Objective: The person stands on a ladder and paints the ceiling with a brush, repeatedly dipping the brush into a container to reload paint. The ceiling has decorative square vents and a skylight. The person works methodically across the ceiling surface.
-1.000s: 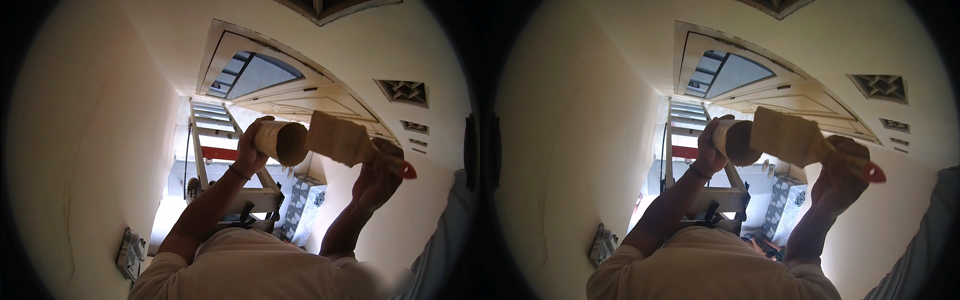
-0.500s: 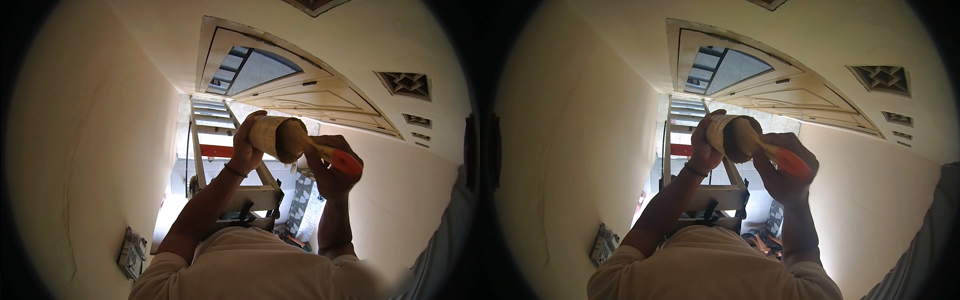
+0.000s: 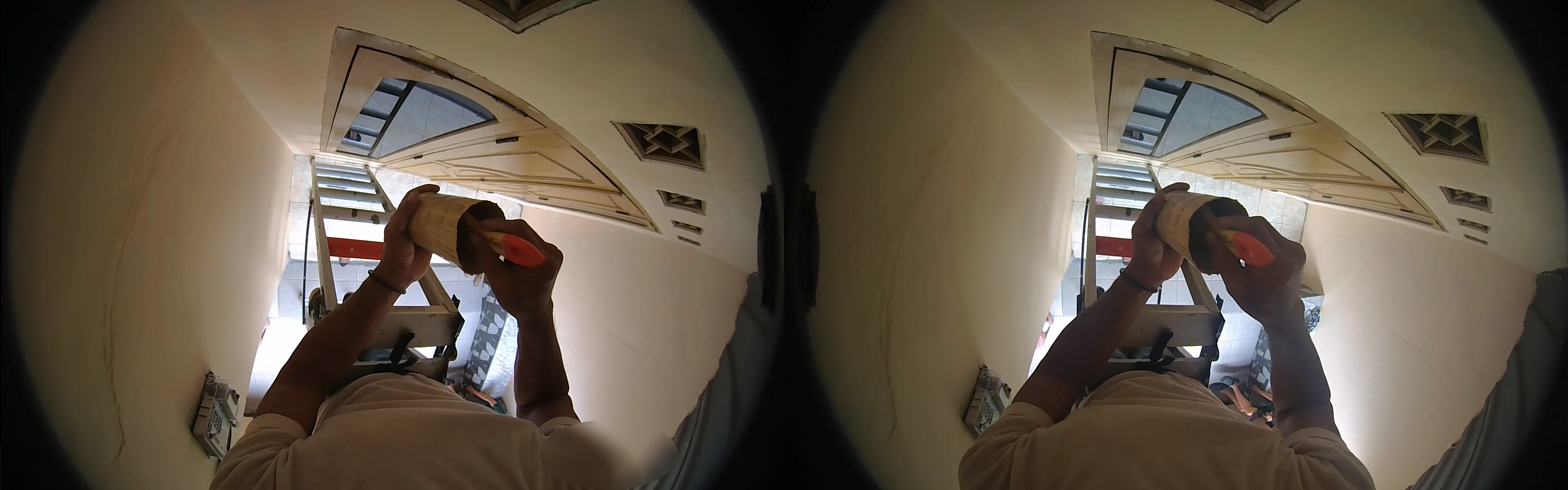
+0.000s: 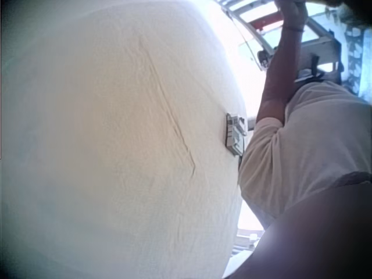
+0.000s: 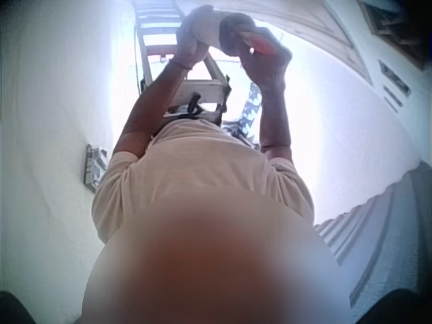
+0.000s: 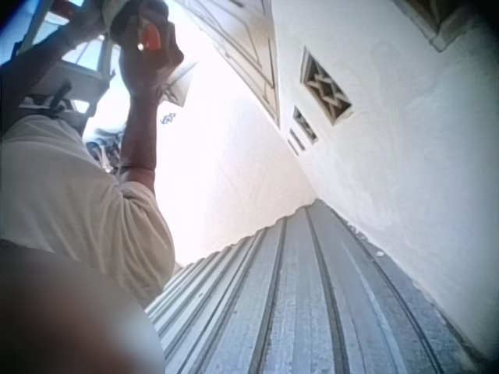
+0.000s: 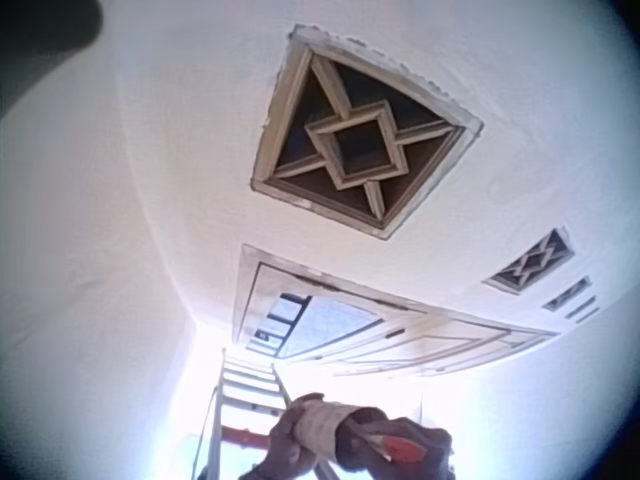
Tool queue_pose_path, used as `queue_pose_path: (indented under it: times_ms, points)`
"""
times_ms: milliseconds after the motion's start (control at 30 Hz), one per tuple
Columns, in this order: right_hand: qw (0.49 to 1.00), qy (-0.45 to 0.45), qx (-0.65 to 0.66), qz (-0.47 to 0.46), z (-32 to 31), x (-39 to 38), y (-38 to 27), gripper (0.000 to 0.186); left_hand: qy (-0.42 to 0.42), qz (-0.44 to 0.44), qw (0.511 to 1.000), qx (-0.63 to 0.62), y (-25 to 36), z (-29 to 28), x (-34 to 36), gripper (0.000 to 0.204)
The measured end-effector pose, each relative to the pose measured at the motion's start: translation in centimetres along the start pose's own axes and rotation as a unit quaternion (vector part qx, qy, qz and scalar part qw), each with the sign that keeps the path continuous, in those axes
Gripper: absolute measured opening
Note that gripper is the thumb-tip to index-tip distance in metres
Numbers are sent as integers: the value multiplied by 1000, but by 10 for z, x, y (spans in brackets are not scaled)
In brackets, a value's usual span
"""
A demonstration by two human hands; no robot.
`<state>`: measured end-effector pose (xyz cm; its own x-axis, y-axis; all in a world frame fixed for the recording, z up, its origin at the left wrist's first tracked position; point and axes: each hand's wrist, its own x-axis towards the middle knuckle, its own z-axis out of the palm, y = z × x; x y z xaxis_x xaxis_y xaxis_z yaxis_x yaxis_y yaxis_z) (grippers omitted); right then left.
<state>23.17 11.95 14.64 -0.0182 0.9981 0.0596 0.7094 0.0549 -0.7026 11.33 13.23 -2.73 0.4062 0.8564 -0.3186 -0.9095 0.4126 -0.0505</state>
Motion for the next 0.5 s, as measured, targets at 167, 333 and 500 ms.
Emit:
queue_pose_path:
  times_ms: [167,333,500]
  points:
    - [1000,15,5,-7,-1,1,-1,19,2,-1,1000,1,-1,-2,1,42]
    - [990,123,68,-24,-18,-9,-8,18,6,-3,1000,-12,2,-1,2,43]
    - [961,204,187,7,-30,-16,0,21,13,-4,1000,-25,3,-2,3,44]
